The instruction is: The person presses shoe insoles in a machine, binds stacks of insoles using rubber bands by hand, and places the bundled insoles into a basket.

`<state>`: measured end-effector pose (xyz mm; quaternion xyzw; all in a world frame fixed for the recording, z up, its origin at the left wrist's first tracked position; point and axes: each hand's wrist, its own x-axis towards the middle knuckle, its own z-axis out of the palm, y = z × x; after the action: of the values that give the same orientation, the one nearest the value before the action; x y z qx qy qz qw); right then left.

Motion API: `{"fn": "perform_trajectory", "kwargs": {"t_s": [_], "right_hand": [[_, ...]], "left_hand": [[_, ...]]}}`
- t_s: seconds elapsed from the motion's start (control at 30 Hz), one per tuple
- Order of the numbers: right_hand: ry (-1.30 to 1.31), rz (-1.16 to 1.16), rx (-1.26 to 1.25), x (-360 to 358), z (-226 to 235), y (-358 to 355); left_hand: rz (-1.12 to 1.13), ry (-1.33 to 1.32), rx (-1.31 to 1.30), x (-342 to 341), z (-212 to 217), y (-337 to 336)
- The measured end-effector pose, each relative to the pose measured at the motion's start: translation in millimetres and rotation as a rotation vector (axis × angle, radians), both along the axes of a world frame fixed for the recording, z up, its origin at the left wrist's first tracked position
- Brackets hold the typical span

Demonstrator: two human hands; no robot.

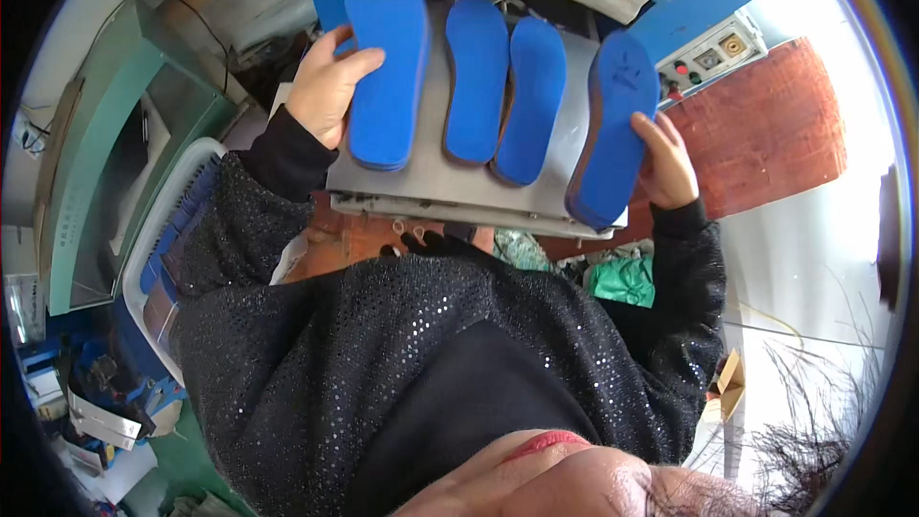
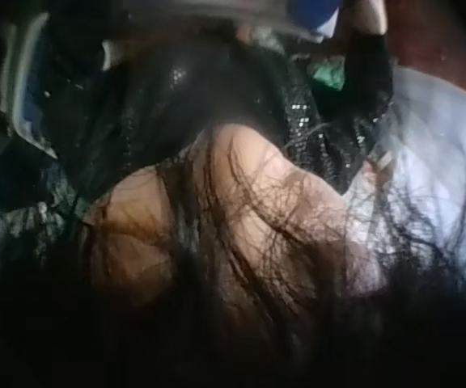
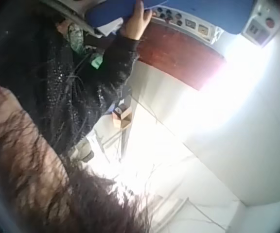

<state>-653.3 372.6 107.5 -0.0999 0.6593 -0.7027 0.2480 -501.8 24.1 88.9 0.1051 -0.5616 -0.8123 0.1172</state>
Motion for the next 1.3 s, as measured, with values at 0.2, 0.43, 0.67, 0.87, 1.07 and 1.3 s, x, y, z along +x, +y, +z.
{"fn": "perform_trajectory", "kwargs": {"t_s": [0.2,0.43,0.67,0.87,1.07,1.3], "right_hand": [[-0.135,0.229,-0.178,-12.9,-16.7,-49.5],[0.196,0.016,0.449,-16.3,-29.9,-82.0],[-0.264,0.106,0.048,-16.1,-34.3,-84.4],[-0.315,0.003,0.086,15.4,1.3,-71.5],[-0.226,0.164,-0.081,51.8,40.2,-90.0],[0.003,0.149,0.162,28.4,-18.3,-119.8]], "left_hand": [[0.082,0.181,-0.033,-56.1,-40.8,62.7],[0.139,-0.028,-0.465,-84.2,-74.2,60.1],[0.183,-0.003,-0.341,-81.5,-81.3,71.4],[0.261,-0.014,-0.343,-57.3,-69.9,92.1],[-0.010,-0.025,0.240,-27.1,-30.3,86.1],[0.038,0.117,0.148,-34.7,-32.5,94.7]]}}
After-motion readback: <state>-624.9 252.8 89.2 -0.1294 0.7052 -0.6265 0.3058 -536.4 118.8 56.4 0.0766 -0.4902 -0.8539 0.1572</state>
